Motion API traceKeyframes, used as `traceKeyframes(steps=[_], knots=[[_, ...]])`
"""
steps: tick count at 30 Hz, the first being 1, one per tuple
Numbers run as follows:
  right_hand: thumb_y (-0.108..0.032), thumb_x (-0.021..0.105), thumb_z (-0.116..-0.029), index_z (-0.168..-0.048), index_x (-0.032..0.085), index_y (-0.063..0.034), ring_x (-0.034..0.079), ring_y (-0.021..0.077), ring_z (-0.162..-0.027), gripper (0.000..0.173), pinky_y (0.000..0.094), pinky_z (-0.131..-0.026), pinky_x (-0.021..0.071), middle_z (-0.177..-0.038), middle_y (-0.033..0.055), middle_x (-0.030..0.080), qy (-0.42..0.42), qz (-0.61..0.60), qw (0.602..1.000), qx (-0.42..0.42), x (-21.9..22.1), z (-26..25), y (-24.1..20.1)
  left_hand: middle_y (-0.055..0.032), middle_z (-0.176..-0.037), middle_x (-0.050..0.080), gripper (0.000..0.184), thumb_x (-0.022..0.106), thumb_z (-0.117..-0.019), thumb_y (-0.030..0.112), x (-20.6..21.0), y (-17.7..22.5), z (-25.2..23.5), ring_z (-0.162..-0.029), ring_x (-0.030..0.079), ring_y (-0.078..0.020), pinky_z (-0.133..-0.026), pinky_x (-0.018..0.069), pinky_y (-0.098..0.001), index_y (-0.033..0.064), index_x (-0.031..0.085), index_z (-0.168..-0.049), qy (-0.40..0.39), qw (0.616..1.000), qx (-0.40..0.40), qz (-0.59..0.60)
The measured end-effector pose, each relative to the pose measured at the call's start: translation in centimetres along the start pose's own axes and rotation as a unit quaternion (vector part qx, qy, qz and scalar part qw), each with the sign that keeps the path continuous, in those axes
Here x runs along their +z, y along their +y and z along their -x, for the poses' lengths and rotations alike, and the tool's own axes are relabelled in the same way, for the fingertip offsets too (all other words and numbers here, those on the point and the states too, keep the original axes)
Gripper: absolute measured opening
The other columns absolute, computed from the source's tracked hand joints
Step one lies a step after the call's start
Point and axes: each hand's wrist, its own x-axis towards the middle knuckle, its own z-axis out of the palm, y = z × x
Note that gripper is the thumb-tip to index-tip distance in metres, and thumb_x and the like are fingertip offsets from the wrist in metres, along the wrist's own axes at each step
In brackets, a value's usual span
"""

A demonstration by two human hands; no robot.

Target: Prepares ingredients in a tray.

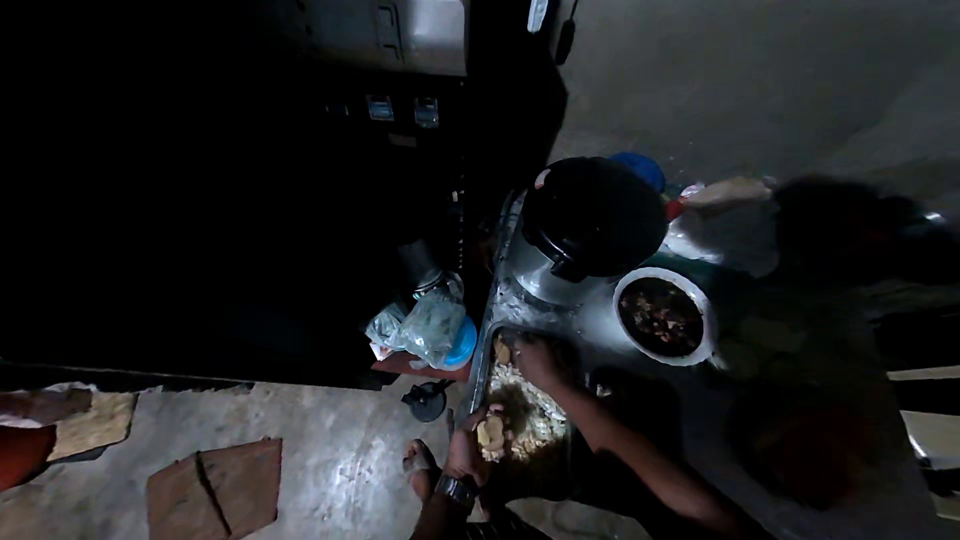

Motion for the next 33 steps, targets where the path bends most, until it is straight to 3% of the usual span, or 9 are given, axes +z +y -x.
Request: traceKeyframes(steps=[4, 10, 13, 16, 18, 22, 24, 27, 33], knots=[[-0.019, 0.056, -0.1008, -0.127, 0.068, -0.0067, 0.067, 0.0274, -0.115, 0.031, 0.0469, -0.103, 0.0519, -0.122, 0.0148, 0.070, 0.017, -0.153, 0.988, -0.016, -1.3, 3.4, 1.0, -0.0175, -0.091, 0.069, 0.045, 0.030, -0.1100, 0.031, 0.7, -0.3, -1.3, -0.069, 0.067, -0.0252, -0.053, 0.0549, -0.0345, 0.0007, 0.062, -0.119, 0.000, 1.000, -0.001, -0.024], [-0.016, 0.061, -0.0993, -0.127, 0.068, -0.0058, 0.071, 0.0198, -0.099, 0.030, 0.0403, -0.088, 0.0602, -0.121, 0.0127, 0.069, -0.085, -0.321, 0.940, -0.080, -0.1, 10.4, 0.1, -0.0123, -0.091, 0.071, 0.037, 0.039, -0.1093, 0.030, 4.1, -1.1, -2.2, -0.076, 0.069, -0.0213, -0.066, 0.0582, -0.0402, 0.0043, 0.064, -0.116, 0.055, 0.998, 0.032, -0.022], [-0.012, 0.058, -0.1009, -0.129, 0.067, -0.0041, 0.071, 0.0171, -0.090, 0.031, 0.0359, -0.081, 0.0619, -0.119, 0.0135, 0.069, 0.009, -0.388, 0.920, -0.053, 1.3, 11.1, 1.4, -0.0120, -0.085, 0.069, 0.041, 0.035, -0.1101, 0.032, 4.8, -1.0, -2.5, -0.069, 0.067, -0.0209, -0.059, 0.0571, -0.0372, 0.0041, 0.065, -0.111, 0.041, 0.999, 0.022, -0.021], [-0.010, 0.058, -0.1017, -0.131, 0.064, 0.0012, 0.070, 0.0257, -0.106, 0.032, 0.0407, -0.095, 0.0574, -0.125, 0.0199, 0.067, 0.041, -0.335, 0.940, 0.050, 1.8, 11.1, 2.9, -0.0161, -0.086, 0.069, 0.049, 0.027, -0.1107, 0.035, 4.0, -0.4, -2.6, -0.063, 0.066, -0.0252, -0.048, 0.0535, -0.0355, 0.0036, 0.064, -0.117, 0.001, 0.999, -0.010, -0.037], [-0.013, 0.058, -0.1019, -0.143, 0.055, 0.0004, 0.061, 0.0325, -0.128, 0.044, 0.0464, -0.112, 0.0461, -0.139, 0.0235, 0.061, -0.036, -0.245, 0.964, 0.092, 3.3, 10.6, 3.6, -0.0165, -0.085, 0.068, 0.050, 0.024, -0.1107, 0.036, 3.2, 0.2, -2.6, -0.062, 0.066, -0.0262, -0.047, 0.0530, -0.0355, 0.0036, 0.062, -0.119, -0.005, 0.999, -0.007, -0.041], [-0.007, 0.053, -0.1033, -0.157, 0.040, -0.0043, 0.038, 0.0382, -0.149, 0.055, 0.0507, -0.122, 0.0319, -0.158, 0.0249, 0.041, -0.118, -0.131, 0.978, 0.109, 5.5, 10.6, 1.9, -0.0168, -0.082, 0.068, 0.050, 0.026, -0.1104, 0.035, 2.9, 1.4, -1.8, -0.059, 0.065, -0.0261, -0.045, 0.0523, -0.0350, 0.0026, 0.063, -0.118, 0.024, 0.999, 0.022, -0.039], [-0.005, 0.055, -0.1019, -0.152, 0.047, -0.0038, 0.036, 0.0405, -0.149, 0.051, 0.0526, -0.122, 0.0315, -0.157, 0.0259, 0.041, -0.130, -0.109, 0.983, 0.064, 6.5, 9.9, 2.0, -0.0159, -0.081, 0.067, 0.049, 0.026, -0.1106, 0.035, 2.6, 1.9, -1.3, -0.058, 0.065, -0.0254, -0.044, 0.0520, -0.0346, 0.0027, 0.063, -0.118, 0.029, 0.998, 0.035, -0.044], [-0.003, 0.059, -0.0968, -0.138, 0.061, 0.0006, 0.049, 0.0412, -0.138, 0.041, 0.0532, -0.116, 0.0390, -0.144, 0.0274, 0.055, -0.115, -0.108, 0.987, 0.012, 6.7, 9.4, 2.8, -0.0153, -0.081, 0.068, 0.050, 0.025, -0.1107, 0.036, 2.0, 2.0, -1.2, -0.059, 0.065, -0.0246, -0.046, 0.0527, -0.0341, 0.0033, 0.062, -0.119, 0.023, 0.998, 0.040, -0.043], [-0.014, 0.061, -0.0978, -0.139, 0.060, -0.0043, 0.053, 0.0366, -0.136, 0.043, 0.0532, -0.114, 0.0427, -0.142, 0.0217, 0.058, -0.164, -0.075, 0.984, 0.006, 4.6, 9.3, 4.0, -0.0168, -0.081, 0.068, 0.052, 0.023, -0.1109, 0.037, 1.4, 1.5, -1.0, -0.058, 0.065, -0.0257, -0.045, 0.0525, -0.0346, 0.0027, 0.061, -0.121, 0.018, 0.998, 0.038, -0.041]])
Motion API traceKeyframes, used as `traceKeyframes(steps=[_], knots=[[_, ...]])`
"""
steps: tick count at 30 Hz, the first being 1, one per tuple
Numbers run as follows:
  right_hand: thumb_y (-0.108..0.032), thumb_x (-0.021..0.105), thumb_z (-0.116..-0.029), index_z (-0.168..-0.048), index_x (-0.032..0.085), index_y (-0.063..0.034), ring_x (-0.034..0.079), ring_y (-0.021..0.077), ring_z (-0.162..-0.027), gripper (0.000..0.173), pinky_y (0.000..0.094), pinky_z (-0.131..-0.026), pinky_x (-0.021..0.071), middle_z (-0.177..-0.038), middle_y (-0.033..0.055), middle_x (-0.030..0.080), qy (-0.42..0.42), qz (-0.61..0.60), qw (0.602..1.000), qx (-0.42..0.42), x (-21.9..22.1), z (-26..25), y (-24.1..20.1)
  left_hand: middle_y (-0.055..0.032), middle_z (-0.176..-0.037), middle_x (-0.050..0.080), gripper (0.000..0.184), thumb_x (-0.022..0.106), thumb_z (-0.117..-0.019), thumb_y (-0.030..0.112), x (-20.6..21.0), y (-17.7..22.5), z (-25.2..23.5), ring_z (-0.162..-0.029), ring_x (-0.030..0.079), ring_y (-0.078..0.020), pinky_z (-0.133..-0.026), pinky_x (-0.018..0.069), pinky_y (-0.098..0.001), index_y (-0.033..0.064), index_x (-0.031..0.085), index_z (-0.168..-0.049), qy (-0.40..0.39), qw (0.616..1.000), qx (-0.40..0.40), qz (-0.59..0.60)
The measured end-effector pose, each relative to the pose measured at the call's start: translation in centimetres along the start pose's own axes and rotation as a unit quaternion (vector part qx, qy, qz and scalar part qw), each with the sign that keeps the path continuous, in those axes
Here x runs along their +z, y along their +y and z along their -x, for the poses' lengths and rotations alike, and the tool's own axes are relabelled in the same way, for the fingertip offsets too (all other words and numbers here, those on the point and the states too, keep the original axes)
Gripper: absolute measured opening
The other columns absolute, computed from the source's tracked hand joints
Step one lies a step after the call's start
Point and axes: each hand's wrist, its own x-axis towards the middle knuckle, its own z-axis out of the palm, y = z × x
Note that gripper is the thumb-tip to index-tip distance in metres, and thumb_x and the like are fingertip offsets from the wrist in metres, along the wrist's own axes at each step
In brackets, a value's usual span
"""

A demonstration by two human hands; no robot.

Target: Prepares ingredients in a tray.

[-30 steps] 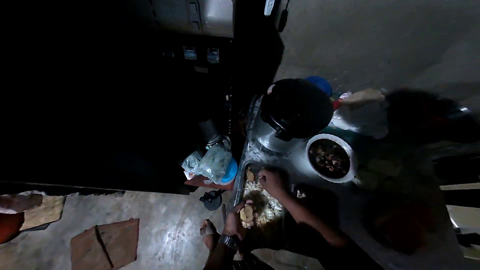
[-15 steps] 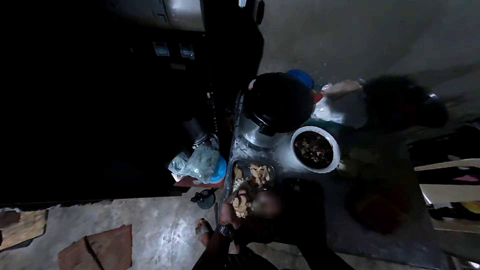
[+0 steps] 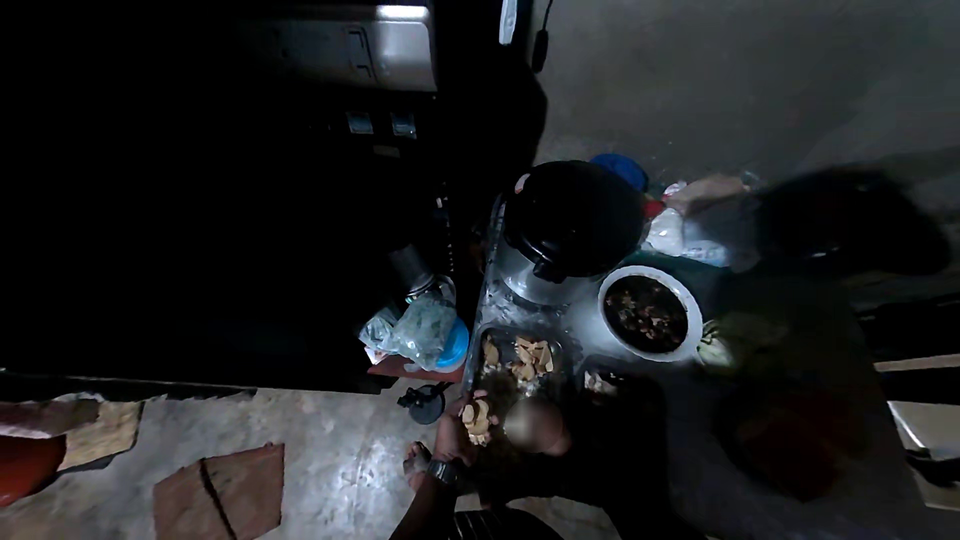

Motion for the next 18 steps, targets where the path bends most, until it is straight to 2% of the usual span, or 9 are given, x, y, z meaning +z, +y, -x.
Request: traceKeyframes(steps=[2, 5, 9, 13, 14, 16, 18], knots=[[-0.020, 0.065, -0.0969, -0.143, 0.058, -0.0064, 0.047, 0.0372, -0.142, 0.049, 0.0527, -0.118, 0.0384, -0.148, 0.0212, 0.054, -0.002, 0.021, 0.999, -0.028, 1.0, -0.6, 0.7, -0.0164, -0.081, 0.068, 0.051, 0.022, -0.1104, 0.036, 0.0, -0.3, 0.0, -0.059, 0.065, -0.0258, -0.046, 0.0530, -0.0348, 0.0033, 0.060, -0.121, -0.002, 1.000, -0.007, 0.009], [-0.011, 0.061, -0.0985, -0.143, 0.058, -0.0041, 0.044, 0.0391, -0.144, 0.045, 0.0508, -0.121, 0.0354, -0.150, 0.0243, 0.052, 0.010, 0.004, 0.999, -0.050, 1.9, -0.4, 0.8, -0.0167, -0.081, 0.067, 0.051, 0.023, -0.1105, 0.037, -0.1, -0.8, -0.2, -0.059, 0.065, -0.0261, -0.046, 0.0526, -0.0349, 0.0042, 0.060, -0.123, -0.005, 1.000, -0.015, 0.009], [-0.008, 0.057, -0.0992, -0.131, 0.065, -0.0013, 0.055, 0.0384, -0.133, 0.033, 0.0521, -0.113, 0.0440, -0.136, 0.0242, 0.061, 0.026, 0.007, 0.999, -0.027, 1.0, -0.1, 0.3, -0.0171, -0.081, 0.067, 0.051, 0.024, -0.1103, 0.038, -0.1, -1.0, 0.1, -0.058, 0.065, -0.0258, -0.045, 0.0524, -0.0345, 0.0043, 0.060, -0.122, 0.000, 1.000, -0.021, 0.009], [-0.015, 0.058, -0.0996, -0.128, 0.067, -0.0031, 0.061, 0.0357, -0.125, 0.032, 0.0529, -0.108, 0.0487, -0.131, 0.0211, 0.065, 0.047, -0.008, 0.998, -0.035, 0.4, -0.4, 1.6, -0.0168, -0.082, 0.067, 0.051, 0.024, -0.1101, 0.038, -0.3, -1.1, 0.6, -0.059, 0.064, -0.0255, -0.046, 0.0524, -0.0346, 0.0042, 0.060, -0.122, -0.005, 1.000, -0.015, 0.005], [-0.019, 0.059, -0.1002, -0.131, 0.065, -0.0035, 0.061, 0.0365, -0.126, 0.035, 0.0537, -0.108, 0.0484, -0.133, 0.0217, 0.064, 0.034, -0.004, 0.999, -0.035, 0.1, -0.1, 1.6, -0.0164, -0.082, 0.067, 0.051, 0.024, -0.1099, 0.038, -0.5, -1.0, 0.8, -0.059, 0.064, -0.0251, -0.046, 0.0525, -0.0343, 0.0046, 0.060, -0.122, -0.010, 1.000, -0.014, 0.007], [-0.023, 0.065, -0.0982, -0.142, 0.056, -0.0045, 0.053, 0.0411, -0.134, 0.049, 0.0574, -0.111, 0.0448, -0.145, 0.0254, 0.054, 0.001, 0.040, 0.999, -0.030, 0.0, 0.5, 0.9, -0.0161, -0.082, 0.067, 0.049, 0.026, -0.1096, 0.038, -0.5, -0.7, 1.4, -0.059, 0.065, -0.0251, -0.046, 0.0527, -0.0342, 0.0046, 0.060, -0.121, -0.002, 1.000, -0.016, 0.023], [-0.017, 0.068, -0.0949, -0.148, 0.051, -0.0080, 0.044, 0.0453, -0.141, 0.057, 0.0605, -0.113, 0.0418, -0.155, 0.0280, 0.041, 0.000, 0.082, 0.996, -0.022, 0.9, 0.5, 0.4, -0.0163, -0.082, 0.067, 0.048, 0.029, -0.1092, 0.037, -0.6, -0.4, 2.3, -0.059, 0.065, -0.0249, -0.046, 0.0528, -0.0342, 0.0041, 0.062, -0.119, 0.014, 0.999, -0.010, 0.033]])
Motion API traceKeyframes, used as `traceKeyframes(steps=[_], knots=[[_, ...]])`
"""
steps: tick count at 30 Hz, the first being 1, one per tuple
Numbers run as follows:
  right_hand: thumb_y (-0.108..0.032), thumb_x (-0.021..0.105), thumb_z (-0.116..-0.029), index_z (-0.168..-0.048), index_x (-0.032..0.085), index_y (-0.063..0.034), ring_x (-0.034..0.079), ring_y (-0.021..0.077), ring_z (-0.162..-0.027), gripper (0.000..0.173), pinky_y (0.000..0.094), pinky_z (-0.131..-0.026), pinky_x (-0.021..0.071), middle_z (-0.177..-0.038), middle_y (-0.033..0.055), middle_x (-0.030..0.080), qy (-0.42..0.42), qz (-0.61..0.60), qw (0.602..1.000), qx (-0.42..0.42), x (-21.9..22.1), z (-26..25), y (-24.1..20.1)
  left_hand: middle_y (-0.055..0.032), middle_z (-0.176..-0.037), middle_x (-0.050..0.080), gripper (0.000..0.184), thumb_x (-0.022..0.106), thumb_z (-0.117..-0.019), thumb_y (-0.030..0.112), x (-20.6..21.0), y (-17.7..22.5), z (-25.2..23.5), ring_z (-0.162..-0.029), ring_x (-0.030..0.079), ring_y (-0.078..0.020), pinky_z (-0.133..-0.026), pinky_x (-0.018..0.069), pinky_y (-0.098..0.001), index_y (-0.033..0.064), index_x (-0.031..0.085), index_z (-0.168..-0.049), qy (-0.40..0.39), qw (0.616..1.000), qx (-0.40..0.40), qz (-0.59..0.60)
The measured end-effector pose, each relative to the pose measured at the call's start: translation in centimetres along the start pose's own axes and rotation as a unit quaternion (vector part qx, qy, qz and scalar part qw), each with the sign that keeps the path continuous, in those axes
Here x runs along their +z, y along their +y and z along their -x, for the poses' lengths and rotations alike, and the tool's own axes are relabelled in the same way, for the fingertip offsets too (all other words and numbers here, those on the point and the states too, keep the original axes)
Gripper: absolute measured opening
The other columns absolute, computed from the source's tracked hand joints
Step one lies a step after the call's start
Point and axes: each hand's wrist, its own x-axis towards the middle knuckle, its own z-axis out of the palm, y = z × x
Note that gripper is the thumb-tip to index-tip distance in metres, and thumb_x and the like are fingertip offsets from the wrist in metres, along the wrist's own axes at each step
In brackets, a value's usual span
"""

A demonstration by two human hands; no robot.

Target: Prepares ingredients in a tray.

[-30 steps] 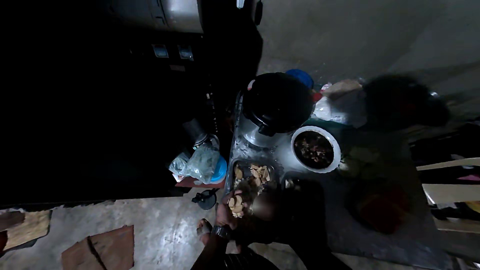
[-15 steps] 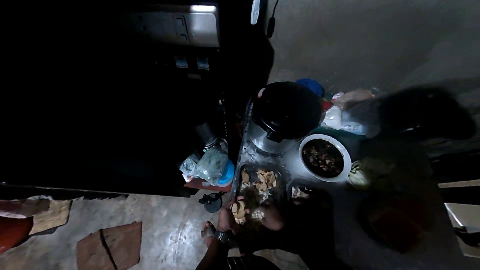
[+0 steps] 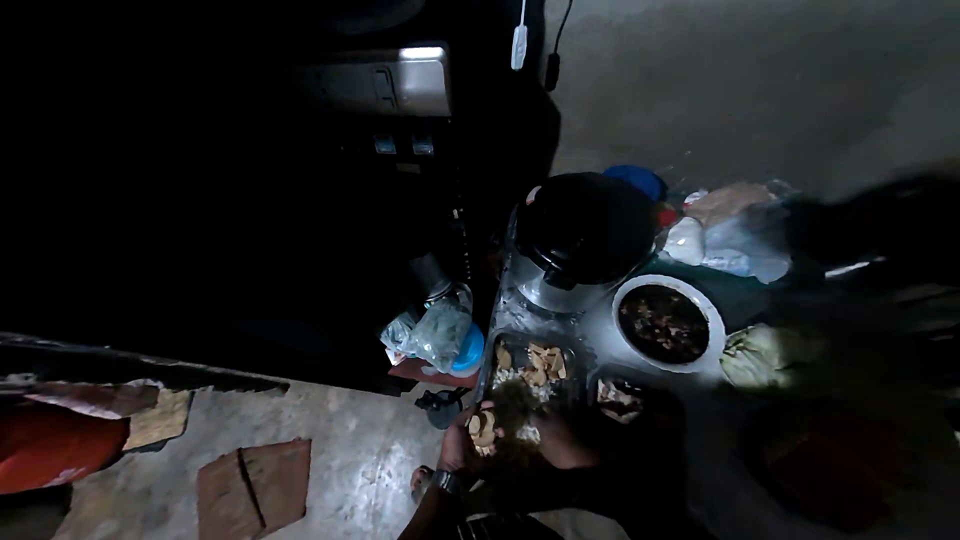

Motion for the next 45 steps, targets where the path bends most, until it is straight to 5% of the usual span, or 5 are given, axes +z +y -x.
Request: traceKeyframes(steps=[11, 20, 29, 38, 45], knots=[[-0.011, 0.065, -0.0933, -0.156, 0.040, -0.0085, 0.045, 0.0469, -0.140, 0.068, 0.0641, -0.110, 0.0430, -0.158, 0.0278, 0.038, 0.060, 0.026, 0.995, 0.080, 1.4, -0.8, -2.5, -0.0142, -0.084, 0.068, 0.047, 0.030, -0.1080, 0.038, -3.4, 2.5, 4.5, -0.062, 0.065, -0.0230, -0.048, 0.0528, -0.0325, 0.0058, 0.063, -0.112, -0.037, 0.999, 0.017, 0.030], [-0.022, 0.074, -0.0886, -0.133, 0.061, -0.0033, 0.065, 0.0380, -0.114, 0.050, 0.0589, -0.097, 0.0531, -0.126, 0.0234, 0.065, 0.097, -0.129, 0.984, 0.076, 0.5, -0.5, -1.2, -0.0172, -0.091, 0.070, 0.049, 0.026, -0.1094, 0.036, -10.5, 4.9, 10.5, -0.065, 0.067, -0.0242, -0.050, 0.0541, -0.0320, 0.0050, 0.063, -0.117, -0.065, 0.996, 0.045, 0.028], [0.002, 0.060, -0.0951, -0.133, 0.056, 0.0024, 0.064, 0.0316, -0.105, 0.038, 0.0484, -0.084, 0.0591, -0.128, 0.0216, 0.058, 0.231, -0.549, 0.799, 0.078, 0.9, 1.6, -1.7, -0.0163, -0.092, 0.071, 0.049, 0.026, -0.1086, 0.035, -18.9, 5.9, 15.8, -0.067, 0.069, -0.0239, -0.050, 0.0548, -0.0309, 0.0057, 0.064, -0.117, -0.054, 0.996, 0.055, 0.038], [-0.026, 0.059, -0.1036, -0.134, 0.054, -0.0080, 0.063, 0.0175, -0.090, 0.035, 0.0320, -0.076, 0.0557, -0.117, 0.0097, 0.061, 0.254, -0.766, 0.587, 0.060, 2.3, 1.4, -3.6, -0.0144, -0.090, 0.071, 0.047, 0.027, -0.1073, 0.035, -23.6, 7.7, 20.6, -0.068, 0.070, -0.0235, -0.052, 0.0561, -0.0318, 0.0088, 0.066, -0.112, -0.037, 0.992, 0.094, 0.081], [0.008, 0.060, -0.0907, -0.123, 0.058, -0.0008, 0.060, 0.0200, -0.091, 0.034, 0.0359, -0.074, 0.0547, -0.114, 0.0123, 0.060, 0.252, -0.655, 0.710, 0.063, 2.3, -0.2, -3.0, -0.0127, -0.093, 0.072, 0.042, 0.034, -0.1039, 0.037, -25.2, 7.7, 23.6, -0.071, 0.070, -0.0227, -0.054, 0.0569, -0.0315, 0.0123, 0.068, -0.109, -0.023, 0.981, 0.147, 0.127]])
